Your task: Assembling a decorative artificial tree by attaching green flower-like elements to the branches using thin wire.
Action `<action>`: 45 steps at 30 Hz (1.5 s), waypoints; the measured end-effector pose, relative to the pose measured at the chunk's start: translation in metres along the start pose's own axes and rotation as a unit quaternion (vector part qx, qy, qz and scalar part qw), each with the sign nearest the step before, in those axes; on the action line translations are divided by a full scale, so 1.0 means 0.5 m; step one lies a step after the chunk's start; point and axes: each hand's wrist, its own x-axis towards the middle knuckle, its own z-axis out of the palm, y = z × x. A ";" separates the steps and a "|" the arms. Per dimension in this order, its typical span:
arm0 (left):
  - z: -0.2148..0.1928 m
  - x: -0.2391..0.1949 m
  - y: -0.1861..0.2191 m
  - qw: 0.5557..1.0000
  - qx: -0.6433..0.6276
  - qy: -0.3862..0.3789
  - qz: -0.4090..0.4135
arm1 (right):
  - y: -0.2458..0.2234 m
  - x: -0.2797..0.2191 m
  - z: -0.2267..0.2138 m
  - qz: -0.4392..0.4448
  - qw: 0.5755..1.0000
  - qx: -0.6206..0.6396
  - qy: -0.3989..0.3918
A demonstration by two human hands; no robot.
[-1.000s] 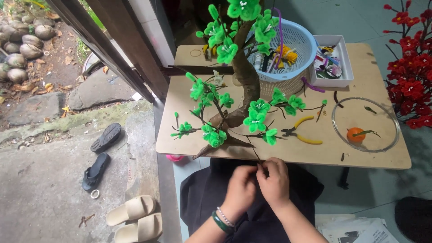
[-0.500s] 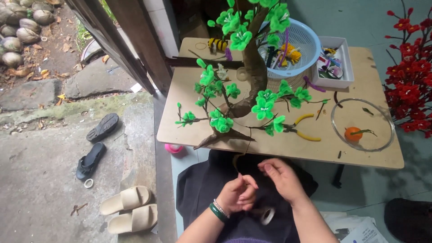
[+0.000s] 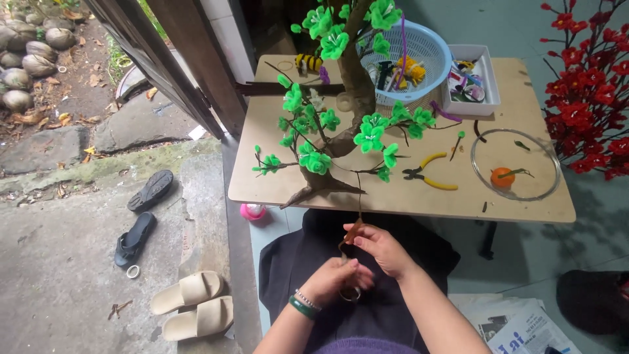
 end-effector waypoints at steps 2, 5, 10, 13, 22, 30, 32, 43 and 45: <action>-0.002 -0.009 0.013 0.956 0.012 0.289 0.036 | 0.018 0.000 -0.029 -0.003 0.999 0.040 0.008; -0.004 -0.031 0.008 0.818 0.243 0.495 0.165 | 0.052 -0.016 -0.064 0.100 0.990 -0.035 0.095; 0.080 -0.089 -0.011 0.744 0.450 0.441 0.222 | 0.073 -0.110 -0.029 0.151 0.961 -0.232 0.004; 0.088 -0.105 -0.044 0.724 0.589 0.316 0.171 | 0.062 -0.139 0.005 0.103 0.939 -0.320 -0.072; 0.100 -0.079 -0.031 0.797 0.478 0.319 0.185 | 0.012 -0.189 0.005 0.076 0.991 -0.113 -0.002; 0.146 -0.031 -0.026 0.827 0.378 0.302 0.287 | -0.040 -0.222 0.049 -0.050 0.995 -0.081 0.029; 0.151 -0.041 -0.018 0.823 0.365 0.343 0.267 | -0.049 -0.222 0.061 -0.112 0.978 -0.171 0.050; 0.192 -0.106 0.048 0.724 0.509 0.415 0.213 | -0.153 -0.170 0.117 -0.206 0.843 -0.491 -0.082; 0.191 -0.107 0.053 0.725 0.500 0.421 0.215 | -0.147 -0.160 0.115 -0.224 0.819 -0.520 -0.090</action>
